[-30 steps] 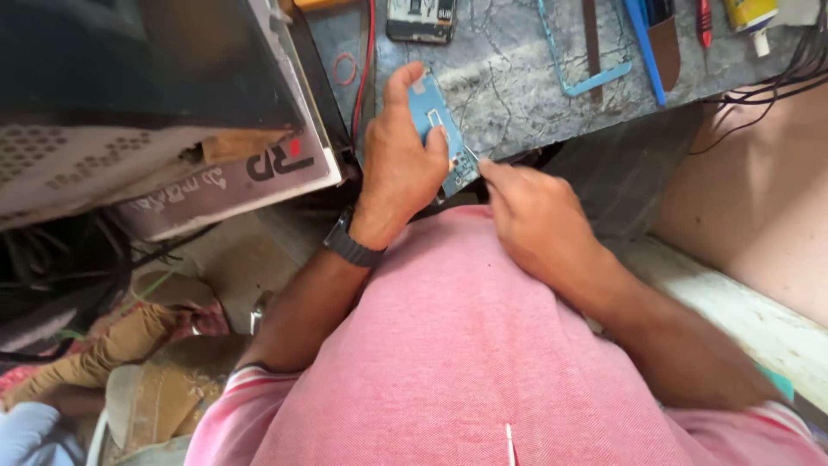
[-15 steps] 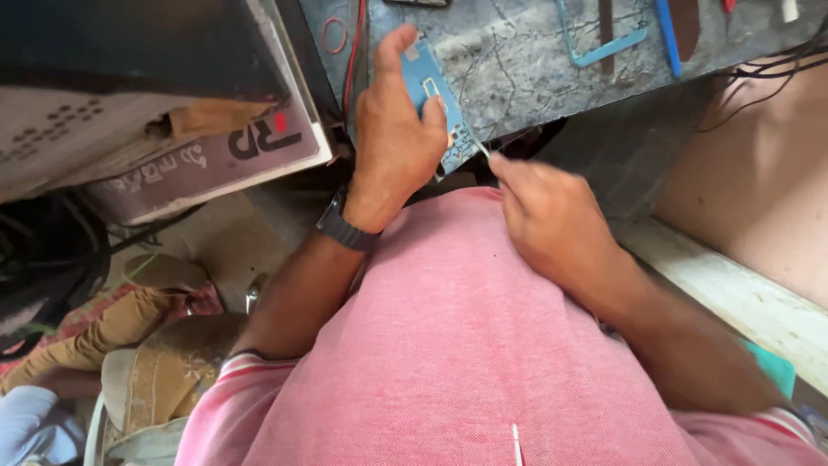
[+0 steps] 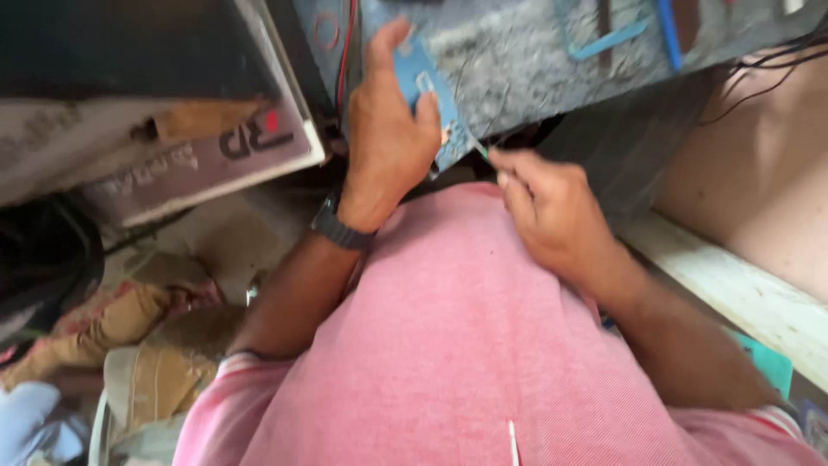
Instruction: The person uses a thin metal tool to scrape and clean the edges of a mobile phone chassis while holding it by hand on a repair bench.
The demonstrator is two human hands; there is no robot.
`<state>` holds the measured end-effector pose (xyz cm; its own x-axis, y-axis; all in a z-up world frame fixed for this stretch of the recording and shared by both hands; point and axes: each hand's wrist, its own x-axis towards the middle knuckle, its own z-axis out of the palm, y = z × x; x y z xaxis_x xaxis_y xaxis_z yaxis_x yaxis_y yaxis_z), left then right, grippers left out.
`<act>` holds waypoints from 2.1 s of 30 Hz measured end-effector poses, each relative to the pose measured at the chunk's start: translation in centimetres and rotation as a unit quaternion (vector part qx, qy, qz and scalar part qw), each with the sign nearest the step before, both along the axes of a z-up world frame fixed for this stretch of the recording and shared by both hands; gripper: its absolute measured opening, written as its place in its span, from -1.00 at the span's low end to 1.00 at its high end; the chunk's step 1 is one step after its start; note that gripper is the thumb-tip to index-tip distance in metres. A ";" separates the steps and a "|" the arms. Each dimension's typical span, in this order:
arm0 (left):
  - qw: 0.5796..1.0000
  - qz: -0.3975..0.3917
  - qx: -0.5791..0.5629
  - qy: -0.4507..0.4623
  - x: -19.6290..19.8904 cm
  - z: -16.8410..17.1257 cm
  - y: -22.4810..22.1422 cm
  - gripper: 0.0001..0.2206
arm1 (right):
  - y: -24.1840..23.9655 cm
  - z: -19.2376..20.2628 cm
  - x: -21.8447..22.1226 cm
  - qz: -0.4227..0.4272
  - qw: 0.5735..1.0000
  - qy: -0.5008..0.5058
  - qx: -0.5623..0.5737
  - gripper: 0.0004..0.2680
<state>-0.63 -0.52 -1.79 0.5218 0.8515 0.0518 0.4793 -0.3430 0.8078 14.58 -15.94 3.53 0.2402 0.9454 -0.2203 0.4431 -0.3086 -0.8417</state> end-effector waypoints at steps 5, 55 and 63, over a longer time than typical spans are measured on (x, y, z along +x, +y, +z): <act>1.000 -0.003 0.002 0.010 0.2 0.1 -0.4 -0.40 | 0.4 -1.1 -0.5 0.004 0.998 -0.038 0.045 -0.82; 0.991 0.025 -0.099 -0.082 -0.2 1.1 0.4 -0.73 | 7.4 -1.7 11.2 -0.133 0.917 -0.325 0.189 -0.92; 0.975 0.019 -0.178 -0.135 0.4 2.6 0.6 -0.73 | 7.0 1.3 7.2 0.048 0.943 -0.243 0.221 -0.83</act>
